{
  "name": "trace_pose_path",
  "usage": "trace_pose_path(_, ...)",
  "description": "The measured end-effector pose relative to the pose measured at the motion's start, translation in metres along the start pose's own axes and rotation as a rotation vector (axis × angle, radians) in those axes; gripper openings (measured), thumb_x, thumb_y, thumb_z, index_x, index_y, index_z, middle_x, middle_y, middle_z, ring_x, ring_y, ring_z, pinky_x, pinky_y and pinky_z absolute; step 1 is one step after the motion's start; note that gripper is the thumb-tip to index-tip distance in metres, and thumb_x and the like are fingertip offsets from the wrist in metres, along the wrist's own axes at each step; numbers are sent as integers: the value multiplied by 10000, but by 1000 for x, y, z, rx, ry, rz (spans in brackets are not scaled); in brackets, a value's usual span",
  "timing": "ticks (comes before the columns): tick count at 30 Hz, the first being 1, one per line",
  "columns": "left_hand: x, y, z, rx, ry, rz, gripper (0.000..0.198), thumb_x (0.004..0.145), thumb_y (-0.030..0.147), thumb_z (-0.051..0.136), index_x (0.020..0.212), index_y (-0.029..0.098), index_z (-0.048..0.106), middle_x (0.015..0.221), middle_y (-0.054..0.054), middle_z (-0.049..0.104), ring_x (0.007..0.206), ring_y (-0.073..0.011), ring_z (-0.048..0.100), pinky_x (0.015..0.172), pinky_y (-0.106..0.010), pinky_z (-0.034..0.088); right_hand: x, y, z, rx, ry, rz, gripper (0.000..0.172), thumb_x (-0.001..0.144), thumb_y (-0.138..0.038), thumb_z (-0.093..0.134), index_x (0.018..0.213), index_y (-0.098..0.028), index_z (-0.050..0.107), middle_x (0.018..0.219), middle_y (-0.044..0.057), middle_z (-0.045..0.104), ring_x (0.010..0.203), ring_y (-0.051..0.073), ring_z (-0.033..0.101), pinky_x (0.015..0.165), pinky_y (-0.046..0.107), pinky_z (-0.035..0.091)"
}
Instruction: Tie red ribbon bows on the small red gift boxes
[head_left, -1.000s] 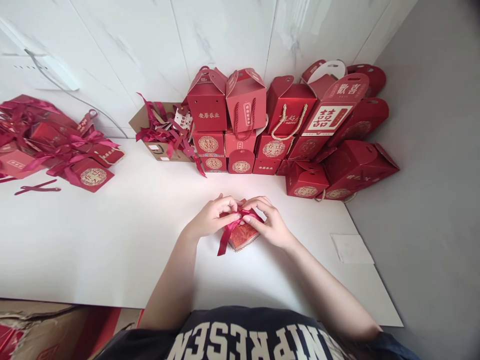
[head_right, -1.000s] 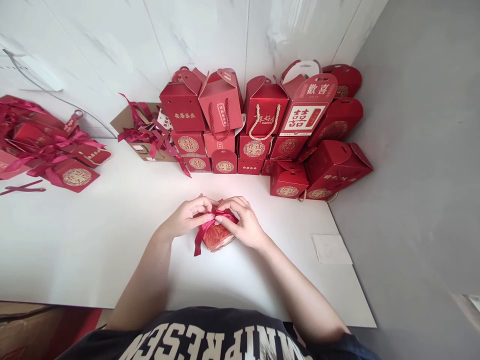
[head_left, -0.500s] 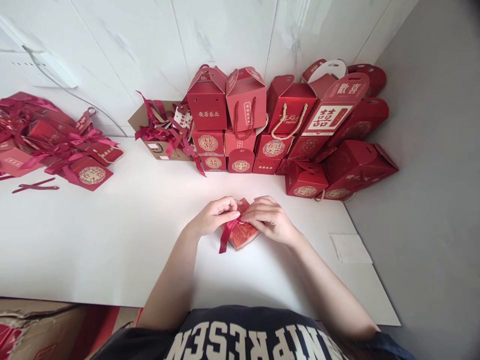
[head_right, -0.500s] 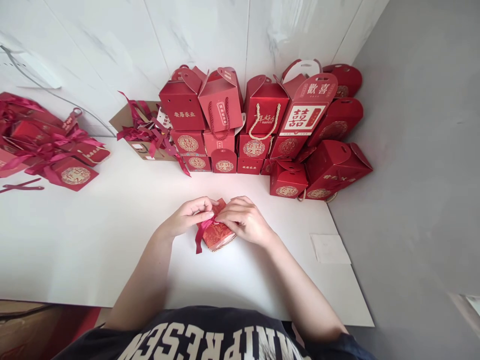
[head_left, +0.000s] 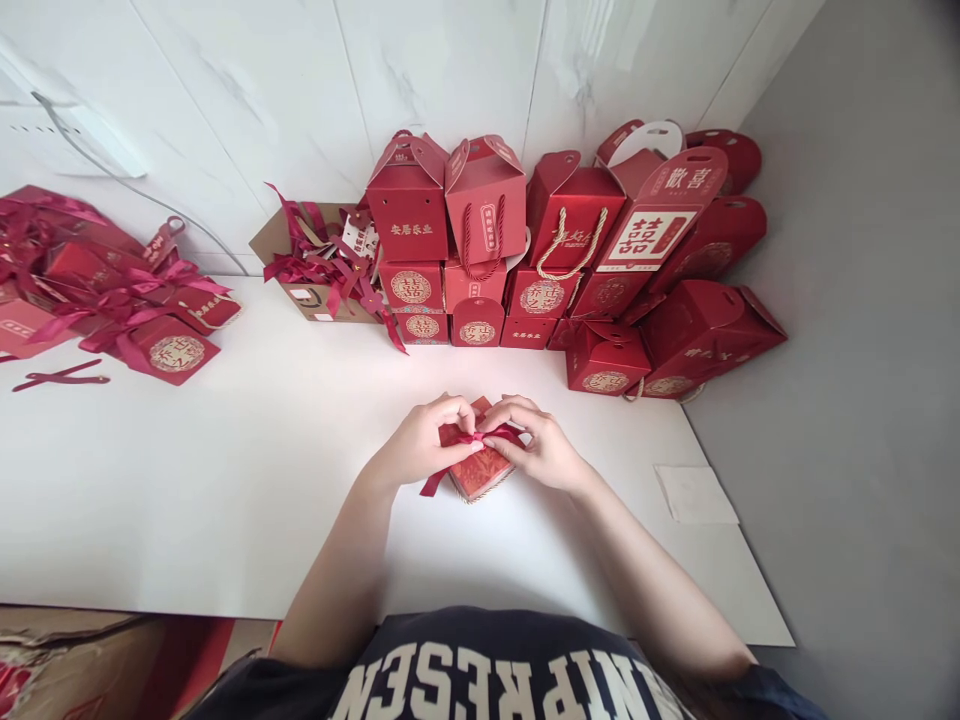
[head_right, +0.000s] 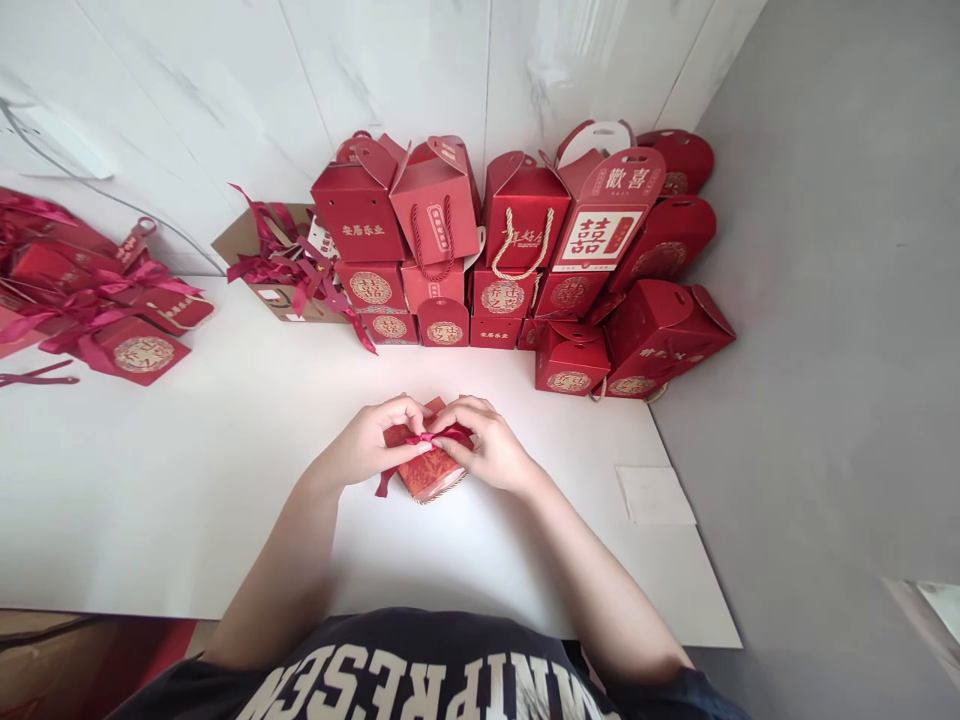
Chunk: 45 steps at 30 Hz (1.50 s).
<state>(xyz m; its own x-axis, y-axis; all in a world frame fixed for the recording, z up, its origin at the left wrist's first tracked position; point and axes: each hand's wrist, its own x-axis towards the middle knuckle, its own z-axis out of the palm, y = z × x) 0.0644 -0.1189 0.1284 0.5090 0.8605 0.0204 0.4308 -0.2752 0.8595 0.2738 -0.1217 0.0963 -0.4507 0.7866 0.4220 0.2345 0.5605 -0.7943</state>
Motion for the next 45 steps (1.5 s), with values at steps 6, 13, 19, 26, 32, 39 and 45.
trace_pose_path(6,-5,22,4,343,80,153,31,848,183,522,834,210,518,766,72,584,611,-80,547,1183,-510,218,0,1,6,55,57,109,15,875,-227,617,868,-238,625,870,18,656,832,181,592,887,381,446)
trace_pose_path(13,-5,19,20,639,232,227,118,838,91,455,844,205,484,715,55,528,617,-102,513,1181,-481,242,-1,-1,8,70,82,128,38,868,-199,608,855,-232,621,867,26,637,872,188,585,828,346,460)
trace_pose_path(19,-2,14,25,781,353,278,149,840,88,470,741,200,480,684,34,541,653,-127,519,1058,-442,379,-1,-5,8,-13,71,66,83,862,-153,592,840,-232,605,827,12,630,813,176,574,842,359,450)
trace_pose_path(26,0,-3,13,514,262,360,134,820,82,528,787,211,518,714,34,584,724,-132,546,948,-360,464,1,-7,3,-3,102,186,114,922,-279,553,886,-244,656,1113,65,617,1114,217,549,992,421,411)
trace_pose_path(32,-1,-8,14,521,249,463,131,856,95,521,821,217,553,759,26,631,770,-140,578,1026,-380,435,0,3,3,201,-15,338,138,865,-334,646,938,-251,728,1333,80,556,1325,240,449,1076,416,369)
trace_pose_path(39,-3,3,12,614,333,328,79,839,168,566,894,196,517,843,-19,634,788,-172,569,784,-350,446,0,6,4,289,42,379,155,774,-375,745,889,-277,779,1345,71,577,1300,251,492,1108,425,347)
trace_pose_path(45,-7,4,0,730,307,191,269,822,323,622,639,190,477,656,11,558,684,-162,502,721,-351,359,0,3,6,334,55,411,134,752,-367,765,837,-265,783,1350,72,580,1286,258,511,1101,422,363)
